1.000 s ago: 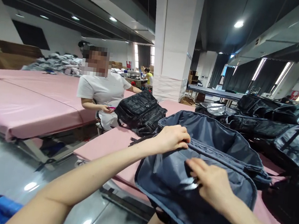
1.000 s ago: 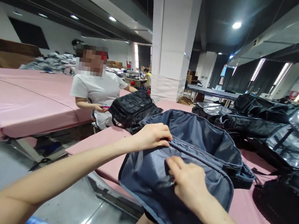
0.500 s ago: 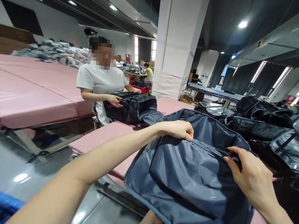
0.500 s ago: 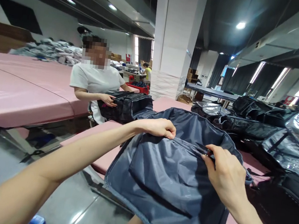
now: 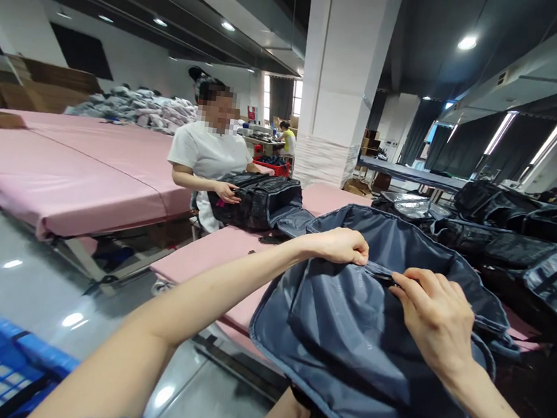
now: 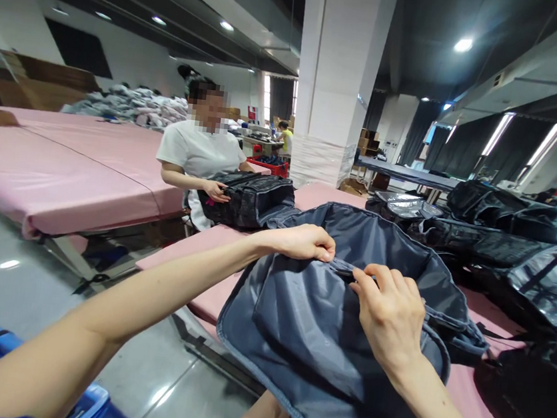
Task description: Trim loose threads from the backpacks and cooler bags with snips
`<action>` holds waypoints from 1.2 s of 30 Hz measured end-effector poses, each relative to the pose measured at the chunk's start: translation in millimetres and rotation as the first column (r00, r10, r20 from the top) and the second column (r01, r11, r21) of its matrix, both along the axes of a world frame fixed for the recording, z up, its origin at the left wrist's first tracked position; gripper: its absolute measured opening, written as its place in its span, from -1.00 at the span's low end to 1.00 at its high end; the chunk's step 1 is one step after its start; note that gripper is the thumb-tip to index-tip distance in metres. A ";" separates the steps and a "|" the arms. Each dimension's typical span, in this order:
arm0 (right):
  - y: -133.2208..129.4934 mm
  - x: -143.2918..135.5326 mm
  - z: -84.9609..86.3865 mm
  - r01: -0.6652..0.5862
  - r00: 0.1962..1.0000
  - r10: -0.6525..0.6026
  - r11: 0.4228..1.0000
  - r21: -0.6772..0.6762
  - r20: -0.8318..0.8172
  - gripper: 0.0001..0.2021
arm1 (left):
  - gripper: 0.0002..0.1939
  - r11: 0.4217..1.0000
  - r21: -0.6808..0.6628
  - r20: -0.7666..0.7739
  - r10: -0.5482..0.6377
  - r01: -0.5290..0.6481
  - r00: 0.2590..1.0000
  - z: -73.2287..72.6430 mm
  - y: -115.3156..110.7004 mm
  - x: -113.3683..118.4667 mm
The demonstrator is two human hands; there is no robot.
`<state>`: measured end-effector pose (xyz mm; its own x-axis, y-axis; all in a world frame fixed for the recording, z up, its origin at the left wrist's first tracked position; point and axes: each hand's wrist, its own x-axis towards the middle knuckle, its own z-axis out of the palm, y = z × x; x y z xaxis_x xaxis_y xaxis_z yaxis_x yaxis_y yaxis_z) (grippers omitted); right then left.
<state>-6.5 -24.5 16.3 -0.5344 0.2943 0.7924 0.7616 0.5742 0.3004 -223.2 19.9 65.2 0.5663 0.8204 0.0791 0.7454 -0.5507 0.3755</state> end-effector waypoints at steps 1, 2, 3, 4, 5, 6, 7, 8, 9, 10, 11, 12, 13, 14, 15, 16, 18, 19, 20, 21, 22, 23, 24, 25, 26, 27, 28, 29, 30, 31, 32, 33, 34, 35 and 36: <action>-0.7 -0.7 -2.1 0.007 1.000 -0.007 1.000 -0.005 -0.017 -0.88 | -0.84 1.000 0.004 0.001 0.004 -0.004 1.000 -0.7 -0.3 -0.1; -1.4 -1.2 -4.0 0.014 0.999 -0.014 1.000 -0.009 -0.029 -0.88 | -0.84 1.000 0.005 -0.001 0.006 -0.006 1.000 -1.1 -0.6 -0.2; -2.0 -1.6 -5.5 0.018 0.999 -0.018 1.000 -0.011 -0.034 -0.88 | -0.84 1.000 0.003 -0.002 0.007 -0.007 1.000 -1.3 -1.1 -0.3; -2.3 -1.9 -6.7 0.021 0.999 -0.021 1.000 -0.012 -0.035 -0.88 | -0.84 1.000 0.003 -0.002 0.009 -0.009 1.000 -1.3 -1.8 -0.2; -2.4 -2.4 -7.5 0.023 0.999 -0.024 1.000 -0.014 -0.033 -0.88 | -0.84 1.000 0.002 -0.001 0.011 -0.011 1.000 -1.2 -2.5 -0.2; -2.1 -2.9 -8.0 0.026 0.999 -0.027 0.999 -0.020 -0.031 -0.87 | -0.84 1.000 0.001 0.002 0.013 -0.013 1.000 -1.0 -3.3 -0.1; -1.6 -3.6 -8.4 0.027 0.999 -0.027 0.999 -0.026 -0.030 -0.87 | -0.85 1.000 0.001 0.006 0.015 -0.015 1.000 -0.8 -3.9 -0.1; -1.0 -4.3 -8.5 0.026 0.999 -0.027 0.999 -0.035 -0.032 -0.87 | -0.85 1.000 0.002 0.011 0.016 -0.016 1.000 -0.7 -4.5 -0.1; -0.3 -4.9 -8.6 0.024 0.999 -0.025 0.999 -0.042 -0.035 -0.86 | -0.85 1.000 0.004 0.017 0.015 -0.015 1.000 -0.8 -4.8 -0.3; 0.4 -5.4 -8.5 0.020 0.999 -0.022 0.999 -0.048 -0.038 -0.86 | -0.85 1.000 0.008 0.023 0.014 -0.014 1.000 -0.9 -5.0 -0.5; 1.0 -5.7 -8.4 0.014 0.999 -0.016 0.998 -0.053 -0.041 -0.86 | -0.85 1.000 0.012 0.030 0.011 -0.012 0.999 -1.2 -5.0 -0.8; 1.3 -5.7 -8.2 0.005 0.999 -0.008 0.998 -0.057 -0.046 -0.86 | -0.85 1.000 0.015 0.035 0.009 -0.009 0.999 -1.5 -4.9 -1.1; 1.5 -5.6 -7.9 -0.003 0.999 -0.001 0.998 -0.062 -0.052 -0.87 | -0.85 1.000 0.016 0.038 0.006 -0.007 0.999 -1.8 -4.6 -1.4; 1.4 -5.2 -7.7 -0.009 0.998 0.005 0.998 -0.068 -0.061 -0.87 | -0.85 1.000 0.015 0.040 0.003 -0.004 0.999 -2.1 -4.2 -1.7; 1.2 -4.8 -7.6 -0.015 0.998 0.010 0.997 -0.072 -0.067 -0.87 | -0.85 1.000 0.012 0.040 -0.001 0.000 0.999 -2.3 -3.9 -1.9; 1.0 -4.6 -7.5 -0.019 0.997 0.014 0.997 -0.073 -0.072 -0.87 | -0.85 1.000 0.009 0.038 -0.005 0.005 0.999 -2.5 -3.5 -2.0; 0.7 -4.8 -7.7 -0.023 0.997 0.018 0.997 -0.068 -0.072 -0.88 | -0.85 1.000 0.011 0.035 -0.012 0.012 0.999 -2.8 -2.9 -2.1; 0.8 -5.5 -7.9 -0.025 0.997 0.020 0.997 -0.067 -0.068 -0.88 | -0.85 1.000 0.014 0.034 -0.015 0.014 0.999 -3.0 -2.8 -2.1; 1.0 -6.4 -8.1 -0.029 0.998 0.024 0.997 -0.065 -0.065 -0.88 | -0.85 1.000 0.017 0.032 -0.015 0.014 0.999 -3.2 -2.8 -2.2; 1.3 -7.6 -8.2 -0.032 0.998 0.027 0.997 -0.066 -0.065 -0.88 | -0.84 1.000 0.019 0.028 -0.012 0.012 1.000 -3.5 -3.0 -2.2; 1.8 -8.8 -8.3 -0.034 0.997 0.029 0.997 -0.067 -0.068 -0.88 | -0.84 1.000 0.020 0.024 -0.010 0.009 1.000 -3.8 -3.2 -2.2; 2.3 -10.0 -8.2 -0.035 0.997 0.030 0.997 -0.069 -0.071 -0.88 | -0.84 1.000 0.021 0.022 -0.006 0.006 1.000 -4.1 -3.4 -2.2; 2.8 -11.0 -8.1 -0.035 0.997 0.030 0.997 -0.070 -0.073 -0.88 | -0.84 1.000 0.020 0.019 -0.004 0.003 1.000 -4.4 -3.6 -2.1; 3.2 -11.7 -7.9 -0.036 0.997 0.031 0.997 -0.073 -0.073 -0.88 | -0.84 1.000 0.020 0.018 -0.003 0.003 1.000 -4.7 -3.7 -2.0; 3.4 -12.3 -7.8 -0.037 0.997 0.032 0.997 -0.075 -0.072 -0.88 | -0.84 1.000 0.019 0.018 -0.004 0.004 1.000 -4.7 -3.7 -1.8; 3.5 -12.7 -7.9 -0.041 0.997 0.035 0.996 -0.078 -0.070 -0.88 | -0.84 1.000 0.016 0.018 -0.004 0.004 1.000 -4.5 -3.6 -1.6; 3.5 -13.1 -8.1 -0.046 0.997 0.041 0.996 -0.081 -0.068 -0.88 | -0.84 1.000 0.013 0.017 -0.003 0.003 1.000 -4.1 -3.5 -1.3; 3.4 -13.5 -8.5 -0.052 0.997 0.046 0.995 -0.085 -0.069 -0.88 | -0.84 1.000 0.012 0.015 -0.001 0.001 1.000 -3.5 -3.3 -1.0; 3.3 -14.0 -9.1 -0.057 0.996 0.050 0.994 -0.091 -0.072 -0.88 | -0.84 1.000 0.013 0.013 0.002 -0.002 1.000 -2.9 -3.2 -0.8; 3.4 -14.6 -9.6 -0.060 0.996 0.052 0.993 -0.101 -0.078 -0.88 | -0.85 1.000 0.016 0.011 0.005 -0.005 1.000 -2.5 -3.4 -0.8; 3.6 -15.0 -9.9 -0.063 0.994 0.052 0.991 -0.118 -0.092 -0.88 | -0.85 1.000 0.022 0.008 0.007 -0.007 1.000 -2.7 -3.9 -1.0; 4.2 -15.0 -9.6 -0.073 0.992 0.056 0.986 -0.151 -0.117 -0.87 | -0.86 0.999 0.032 0.007 0.005 -0.005 1.000 -3.5 -4.9 -1.4; 5.1 -14.1 -8.5 -0.097 0.986 0.066 0.974 -0.203 -0.153 -0.86 | -0.86 0.999 0.053 0.010 -0.002 0.001 1.000 -5.4 -6.5 -2.1; 6.3 -12.1 -6.5 -0.135 0.976 0.080 0.953 -0.270 -0.204 -0.85 | -0.87 0.996 0.092 0.015 -0.012 0.011 1.000 -8.2 -8.9 -3.0; 7.7 -8.5 -3.7 -0.185 0.958 0.091 0.922 -0.342 -0.271 -0.84 | -0.87 0.987 0.158 0.018 -0.028 0.025 0.999 -12.1 -12.1 -4.0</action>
<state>-15.0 -16.8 12.6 -0.3930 0.5215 0.7574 0.6895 0.7121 -0.1325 -227.2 7.8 53.1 0.5846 0.7815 0.2179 0.7231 -0.6237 0.2968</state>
